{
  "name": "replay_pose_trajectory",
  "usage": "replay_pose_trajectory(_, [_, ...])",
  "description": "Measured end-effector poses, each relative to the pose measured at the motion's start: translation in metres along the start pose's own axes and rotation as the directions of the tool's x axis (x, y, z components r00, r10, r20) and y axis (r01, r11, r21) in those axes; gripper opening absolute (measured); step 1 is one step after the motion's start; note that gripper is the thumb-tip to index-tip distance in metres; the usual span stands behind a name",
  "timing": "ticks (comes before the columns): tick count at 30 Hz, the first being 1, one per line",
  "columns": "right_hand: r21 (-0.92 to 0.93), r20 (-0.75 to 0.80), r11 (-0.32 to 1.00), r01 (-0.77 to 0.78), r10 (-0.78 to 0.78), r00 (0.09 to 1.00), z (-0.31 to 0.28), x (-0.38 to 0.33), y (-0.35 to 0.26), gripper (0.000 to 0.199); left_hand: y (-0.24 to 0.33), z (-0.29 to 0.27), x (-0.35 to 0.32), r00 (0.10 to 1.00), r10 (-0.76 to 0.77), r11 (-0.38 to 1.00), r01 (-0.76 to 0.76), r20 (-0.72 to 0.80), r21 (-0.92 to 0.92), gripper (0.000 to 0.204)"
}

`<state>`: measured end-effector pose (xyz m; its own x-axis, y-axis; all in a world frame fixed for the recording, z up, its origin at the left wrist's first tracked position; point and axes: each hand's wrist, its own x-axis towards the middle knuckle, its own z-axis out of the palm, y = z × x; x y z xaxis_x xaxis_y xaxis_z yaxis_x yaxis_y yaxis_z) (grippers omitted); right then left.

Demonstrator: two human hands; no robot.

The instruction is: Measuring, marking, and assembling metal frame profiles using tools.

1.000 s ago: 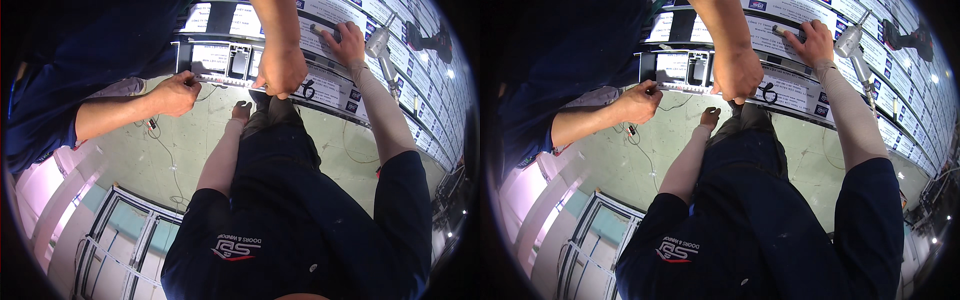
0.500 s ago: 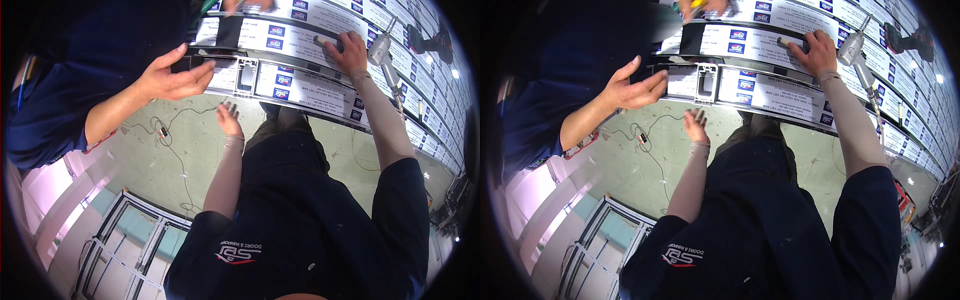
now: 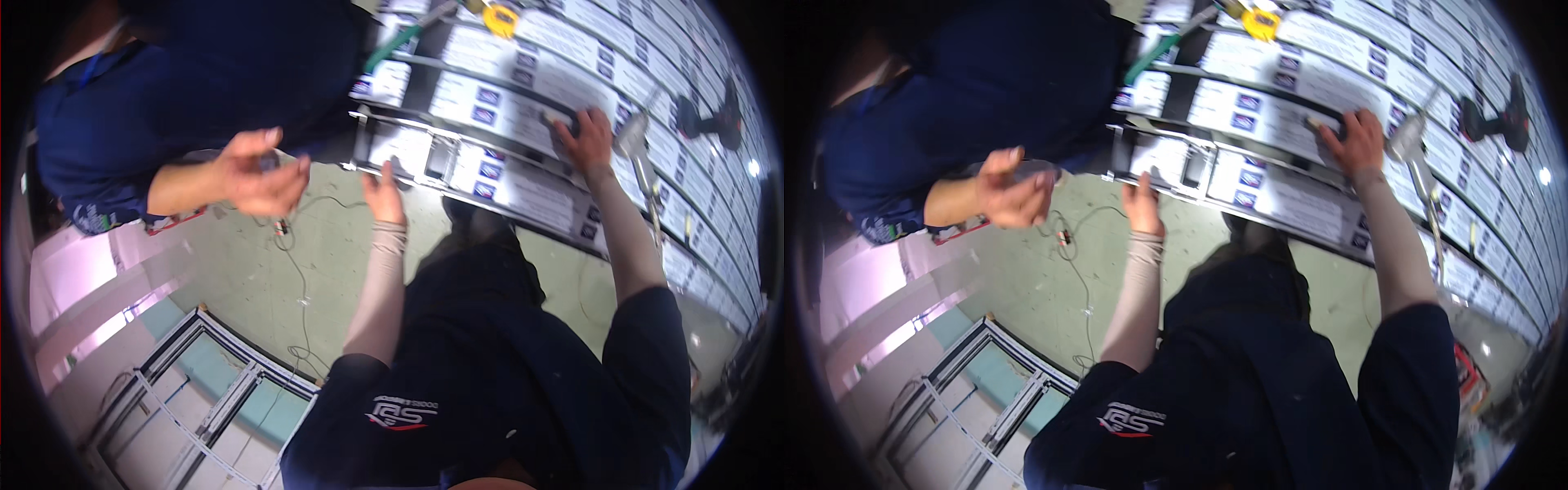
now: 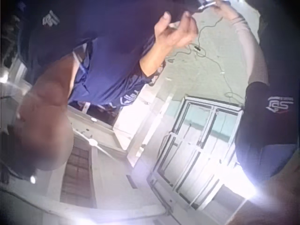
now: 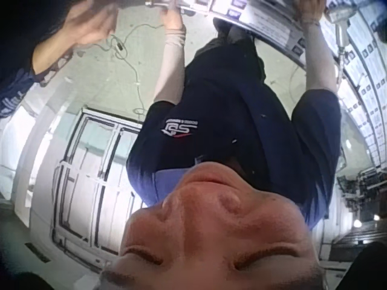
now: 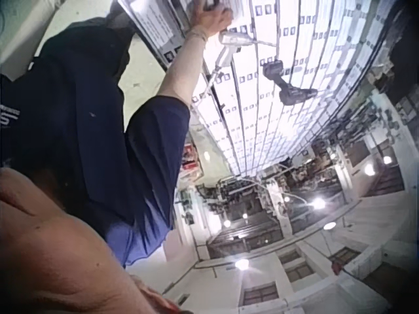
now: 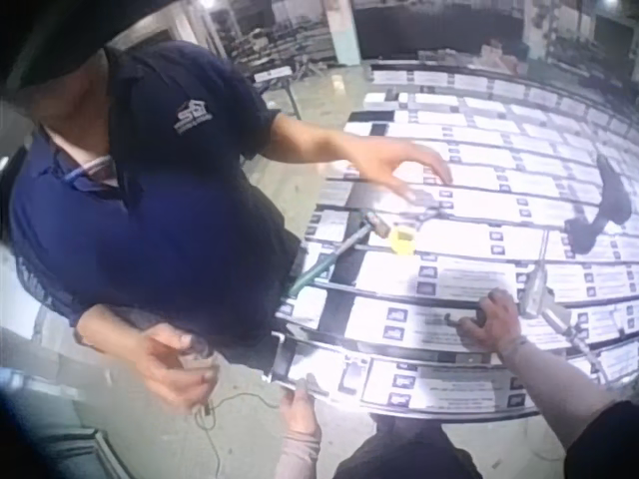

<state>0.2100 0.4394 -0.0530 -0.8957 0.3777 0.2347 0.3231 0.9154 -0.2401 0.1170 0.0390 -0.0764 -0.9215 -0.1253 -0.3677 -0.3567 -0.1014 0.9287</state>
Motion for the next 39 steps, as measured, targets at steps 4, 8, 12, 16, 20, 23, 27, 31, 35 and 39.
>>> replay_pose_trajectory(4, [-0.02,0.065,0.998,-0.056,0.057,0.996,0.009,-0.009,0.012,0.052,-0.031,0.017,0.001,0.982,0.183,0.977,-0.176,-0.049,0.123,0.053])
replay_pose_trajectory(8, [0.013,-0.112,0.999,0.042,-0.04,0.993,-0.005,-0.021,0.005,0.047,-0.027,0.023,-0.012,0.985,0.172,0.96,-0.17,0.009,0.223,0.055])
replay_pose_trajectory(12, [0.04,-0.019,0.999,0.001,0.0,1.0,-0.01,-0.016,-0.001,0.045,-0.022,0.025,-0.017,0.97,0.226,0.898,-0.173,-0.086,0.404,0.057])
replay_pose_trajectory(16, [0.067,-0.012,0.997,0.043,-0.042,0.999,-0.02,-0.013,-0.004,0.047,-0.021,0.026,-0.013,0.971,0.234,0.895,-0.193,-0.056,0.402,0.056])
replay_pose_trajectory(20, [0.114,0.016,0.99,0.084,-0.086,0.996,-0.022,-0.007,-0.005,0.048,-0.013,0.031,-0.012,0.968,0.236,0.89,-0.18,-0.084,0.419,0.052])
replay_pose_trajectory(23, [0.102,0.019,0.99,0.093,-0.096,0.995,-0.021,-0.004,-0.002,0.048,-0.021,0.029,-0.007,0.965,0.253,0.901,-0.208,-0.072,0.38,0.05])
replay_pose_trajectory(27, [0.126,-0.019,0.984,0.128,-0.127,0.992,-0.023,-0.007,-0.003,0.049,-0.031,0.023,-0.004,0.954,0.283,0.909,-0.232,-0.103,0.345,0.051])
replay_pose_trajectory(31, [0.313,-0.114,0.94,0.134,-0.102,0.988,-0.031,-0.004,0.006,0.047,-0.03,0.025,-0.007,0.961,0.251,0.93,-0.207,-0.116,0.304,0.05])
replay_pose_trajectory(35, [0.591,-0.317,0.749,0.3,-0.126,0.94,-0.148,0.055,-0.03,0.064,-0.008,0.019,-0.025,0.974,0.168,0.951,-0.119,-0.154,0.286,0.056])
replay_pose_trajectory(39, [0.261,-0.753,0.399,0.879,-0.486,0.444,-0.364,0.112,-0.079,0.098,0.072,0.02,-0.051,0.943,0.321,0.942,-0.31,-0.083,0.129,0.054])
